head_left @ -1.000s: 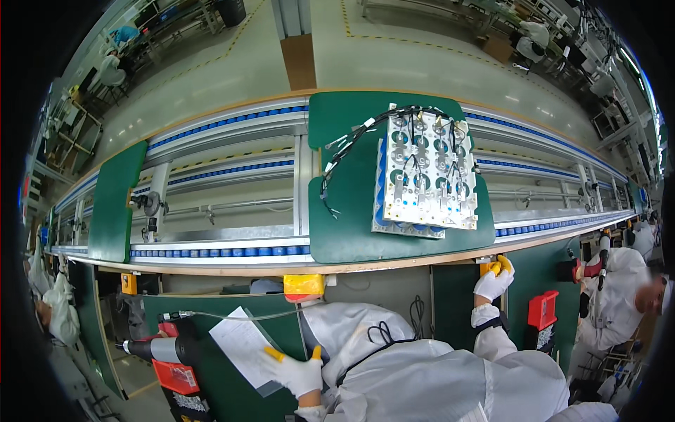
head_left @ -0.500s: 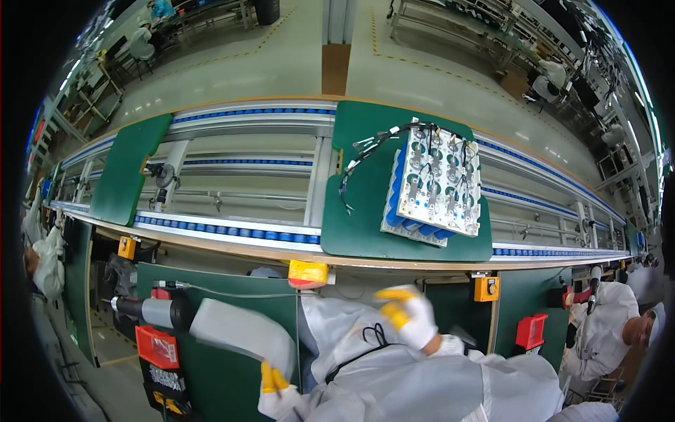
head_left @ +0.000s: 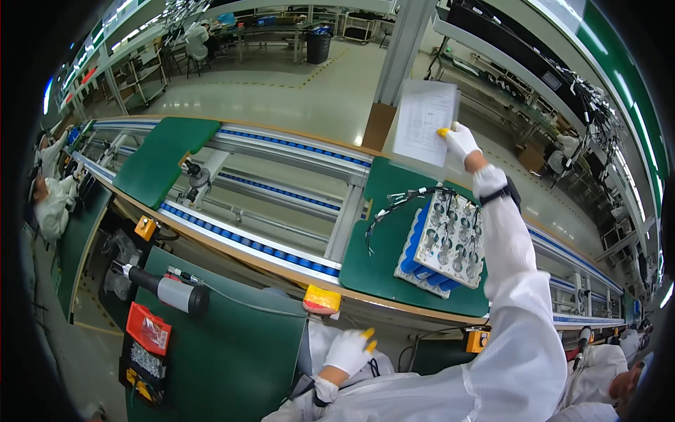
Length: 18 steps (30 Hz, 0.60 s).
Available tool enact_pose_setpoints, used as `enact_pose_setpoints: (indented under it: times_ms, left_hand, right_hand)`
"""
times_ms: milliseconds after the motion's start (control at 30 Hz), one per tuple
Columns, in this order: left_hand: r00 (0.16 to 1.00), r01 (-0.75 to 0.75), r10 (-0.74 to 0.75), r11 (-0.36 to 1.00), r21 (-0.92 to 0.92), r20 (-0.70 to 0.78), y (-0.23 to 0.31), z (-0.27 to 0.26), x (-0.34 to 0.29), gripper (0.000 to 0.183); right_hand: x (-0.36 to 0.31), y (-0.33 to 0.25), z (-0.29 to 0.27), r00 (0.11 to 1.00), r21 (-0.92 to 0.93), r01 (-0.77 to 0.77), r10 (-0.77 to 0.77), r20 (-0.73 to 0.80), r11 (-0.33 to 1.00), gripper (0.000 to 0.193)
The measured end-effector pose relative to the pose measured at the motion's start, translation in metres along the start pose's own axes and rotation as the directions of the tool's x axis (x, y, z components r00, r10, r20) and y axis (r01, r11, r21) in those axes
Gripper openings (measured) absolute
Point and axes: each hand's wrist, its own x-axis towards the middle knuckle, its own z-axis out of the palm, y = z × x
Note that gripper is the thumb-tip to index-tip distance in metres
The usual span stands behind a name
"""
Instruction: Assemble and solder components on an electronic lighting panel.
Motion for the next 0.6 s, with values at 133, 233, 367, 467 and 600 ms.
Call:
enact_pose_setpoints:
  times_ms: [133, 233, 367, 467, 600]
  left_hand:
    - [0.988, -0.008, 0.025, 0.994, -0.113, 0.151, -0.067, 0.036, -0.021, 0.032]
    - [0.987, 0.131, -0.119, 0.984, -0.119, 0.106, -0.093, 0.06, -0.024, 0.031]
    - [0.979, 0.109, -0.097, 0.992, -0.056, 0.178, -0.078, 0.043, -0.011, 0.028]
    - [0.965, 0.12, -0.107, 0.992, -0.043, 0.238, -0.078, 0.034, -0.005, 0.028]
    - [0.982, 0.059, -0.042, 0.994, -0.092, 0.183, -0.082, 0.04, 0.007, 0.03]
  right_hand:
    - [0.037, 0.034, 0.017, 0.989, -0.484, 0.017, 0.057, 0.139, 0.875, 0.037]
    - [0.033, 0.002, 0.063, 0.988, -0.736, 0.13, -0.029, 0.149, 0.664, 0.031]
    - [0.044, 0.009, 0.103, 0.921, -0.849, 0.257, 0.148, 0.36, 0.462, 0.037]
    - [0.033, 0.025, 0.134, 0.772, -0.772, 0.416, 0.261, 0.579, 0.48, 0.053]
    - [0.041, 0.061, 0.143, 0.689, -0.722, 0.337, 0.364, 0.627, 0.605, 0.058]
